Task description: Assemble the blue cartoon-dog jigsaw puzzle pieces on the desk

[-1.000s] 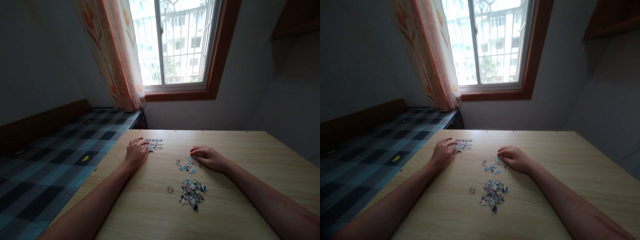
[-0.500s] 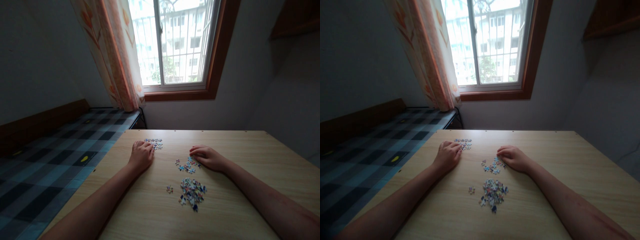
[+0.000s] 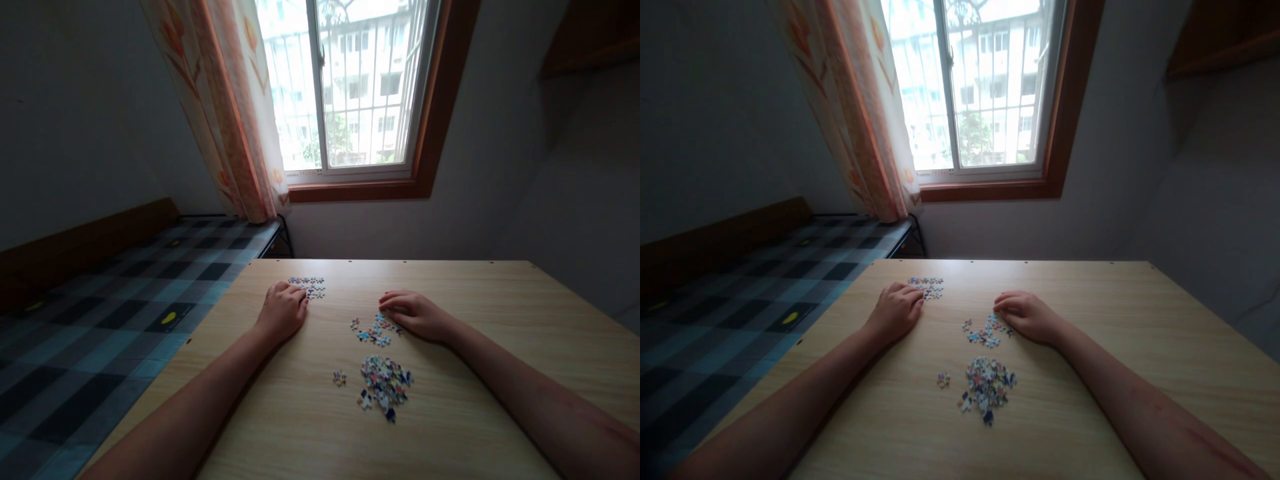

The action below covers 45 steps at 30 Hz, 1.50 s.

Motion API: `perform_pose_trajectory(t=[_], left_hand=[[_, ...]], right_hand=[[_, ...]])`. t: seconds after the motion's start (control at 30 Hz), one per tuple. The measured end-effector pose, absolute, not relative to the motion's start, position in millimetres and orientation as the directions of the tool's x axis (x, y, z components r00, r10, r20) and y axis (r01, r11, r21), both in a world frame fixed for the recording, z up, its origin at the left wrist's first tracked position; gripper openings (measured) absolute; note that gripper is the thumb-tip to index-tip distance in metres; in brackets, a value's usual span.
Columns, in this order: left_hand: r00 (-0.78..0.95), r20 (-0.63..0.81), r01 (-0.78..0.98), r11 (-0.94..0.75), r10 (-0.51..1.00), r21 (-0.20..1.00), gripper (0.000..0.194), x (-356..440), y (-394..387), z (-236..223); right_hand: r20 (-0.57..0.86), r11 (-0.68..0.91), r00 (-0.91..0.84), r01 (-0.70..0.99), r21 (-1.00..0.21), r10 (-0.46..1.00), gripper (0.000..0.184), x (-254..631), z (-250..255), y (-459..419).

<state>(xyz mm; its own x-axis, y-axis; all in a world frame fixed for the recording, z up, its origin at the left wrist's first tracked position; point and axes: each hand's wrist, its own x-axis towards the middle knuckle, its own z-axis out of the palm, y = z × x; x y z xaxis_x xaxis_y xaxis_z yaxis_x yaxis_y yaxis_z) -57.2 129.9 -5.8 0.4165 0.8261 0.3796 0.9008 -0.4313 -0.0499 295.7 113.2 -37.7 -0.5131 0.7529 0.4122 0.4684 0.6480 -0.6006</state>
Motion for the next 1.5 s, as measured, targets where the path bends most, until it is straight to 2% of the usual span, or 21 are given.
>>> perform_pose_trajectory(t=[0.37,0.67,1.13,1.5], left_hand=[[0.438,0.382,0.886,-0.462,0.814,-0.03,0.025,-60,132,-5],[0.343,0.421,0.933,-0.358,0.84,-0.044,0.027,-57,129,-3],[0.454,0.413,0.881,-0.467,0.789,-0.075,0.025,-46,120,-7],[0.418,0.38,0.906,-0.41,0.825,-0.106,0.026,-48,120,-3]], right_hand=[[0.402,0.643,-0.517,0.472,-0.603,0.756,0.022,296,-39,114],[0.409,0.646,-0.512,0.477,-0.596,0.755,0.021,295,-37,113],[0.402,0.638,-0.511,0.464,-0.615,0.76,0.021,296,-38,114],[0.412,0.647,-0.514,0.459,-0.609,0.752,0.021,295,-37,113]])
